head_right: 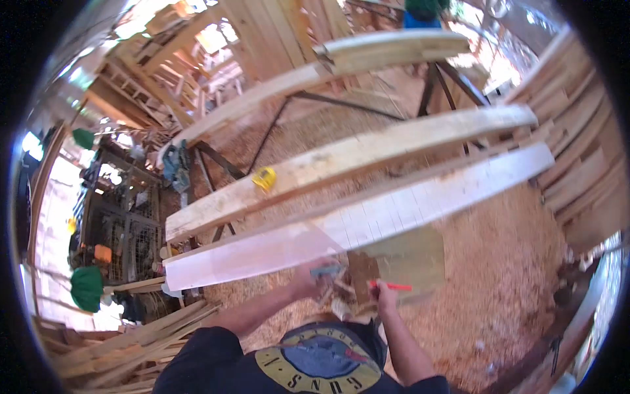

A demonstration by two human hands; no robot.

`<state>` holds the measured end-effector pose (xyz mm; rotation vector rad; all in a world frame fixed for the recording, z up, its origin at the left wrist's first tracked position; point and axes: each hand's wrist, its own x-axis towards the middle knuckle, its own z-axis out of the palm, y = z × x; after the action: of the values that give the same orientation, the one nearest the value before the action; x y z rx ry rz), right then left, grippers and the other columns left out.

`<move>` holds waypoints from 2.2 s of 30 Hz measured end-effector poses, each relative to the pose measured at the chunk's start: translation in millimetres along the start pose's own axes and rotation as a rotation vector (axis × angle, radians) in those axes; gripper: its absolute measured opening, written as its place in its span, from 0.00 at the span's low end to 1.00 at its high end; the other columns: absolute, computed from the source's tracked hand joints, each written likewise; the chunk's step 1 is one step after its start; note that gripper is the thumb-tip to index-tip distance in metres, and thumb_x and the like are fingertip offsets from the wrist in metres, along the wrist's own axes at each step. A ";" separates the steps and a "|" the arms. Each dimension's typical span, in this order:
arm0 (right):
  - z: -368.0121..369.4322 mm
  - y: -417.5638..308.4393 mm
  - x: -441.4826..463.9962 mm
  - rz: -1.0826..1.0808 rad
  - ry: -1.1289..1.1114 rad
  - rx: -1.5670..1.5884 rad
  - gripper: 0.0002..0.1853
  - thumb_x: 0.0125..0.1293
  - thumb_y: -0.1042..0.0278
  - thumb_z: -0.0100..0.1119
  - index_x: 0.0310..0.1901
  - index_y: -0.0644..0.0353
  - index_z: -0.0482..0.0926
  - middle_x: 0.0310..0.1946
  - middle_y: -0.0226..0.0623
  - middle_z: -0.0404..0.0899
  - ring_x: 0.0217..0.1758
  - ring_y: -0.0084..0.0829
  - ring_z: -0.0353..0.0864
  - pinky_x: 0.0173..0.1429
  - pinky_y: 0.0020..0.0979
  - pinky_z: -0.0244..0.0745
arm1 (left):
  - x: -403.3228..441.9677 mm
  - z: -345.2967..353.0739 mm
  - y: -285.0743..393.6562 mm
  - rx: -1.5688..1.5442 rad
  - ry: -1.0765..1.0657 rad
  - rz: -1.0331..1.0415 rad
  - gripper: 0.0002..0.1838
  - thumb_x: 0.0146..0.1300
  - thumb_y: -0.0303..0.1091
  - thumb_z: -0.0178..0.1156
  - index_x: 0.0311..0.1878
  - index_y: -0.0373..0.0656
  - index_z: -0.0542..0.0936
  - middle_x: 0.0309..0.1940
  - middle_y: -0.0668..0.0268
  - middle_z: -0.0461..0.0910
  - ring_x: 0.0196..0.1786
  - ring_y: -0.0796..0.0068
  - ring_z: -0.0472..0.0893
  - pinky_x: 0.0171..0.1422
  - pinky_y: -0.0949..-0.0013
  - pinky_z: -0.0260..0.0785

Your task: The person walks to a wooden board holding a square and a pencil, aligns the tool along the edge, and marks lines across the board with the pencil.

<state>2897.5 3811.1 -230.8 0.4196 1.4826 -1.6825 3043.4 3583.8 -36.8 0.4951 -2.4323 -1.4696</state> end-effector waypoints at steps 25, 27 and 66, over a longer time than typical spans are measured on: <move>3.0 -27.9 -33.1 0.031 -0.031 -0.200 0.15 0.73 0.55 0.62 0.39 0.60 0.86 0.32 0.34 0.88 0.29 0.26 0.85 0.34 0.29 0.78 | 4.8 -6.6 -97.7 0.652 0.104 0.257 0.30 0.45 0.25 0.63 0.58 0.41 0.77 0.54 0.54 0.78 0.58 0.48 0.77 0.63 0.48 0.66; 1.0 -24.5 -34.3 0.041 -0.043 -0.194 0.15 0.74 0.55 0.61 0.40 0.60 0.86 0.32 0.33 0.88 0.29 0.25 0.85 0.33 0.27 0.77 | 4.1 -4.5 -99.8 0.638 0.112 0.294 0.30 0.45 0.24 0.63 0.58 0.40 0.76 0.54 0.55 0.78 0.57 0.48 0.77 0.62 0.48 0.67; 4.1 -103.5 -3.9 -0.165 -0.195 -0.787 0.18 0.70 0.49 0.65 0.37 0.58 0.88 0.29 0.32 0.85 0.28 0.25 0.82 0.33 0.31 0.78 | 12.0 35.5 -108.9 0.815 0.183 0.301 0.12 0.56 0.38 0.65 0.43 0.50 0.81 0.45 0.64 0.78 0.53 0.63 0.78 0.56 0.60 0.71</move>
<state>2822.6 3803.9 -159.5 -0.2904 1.9086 -1.0818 3035.7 3560.3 -149.3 0.3564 -2.7111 -0.2604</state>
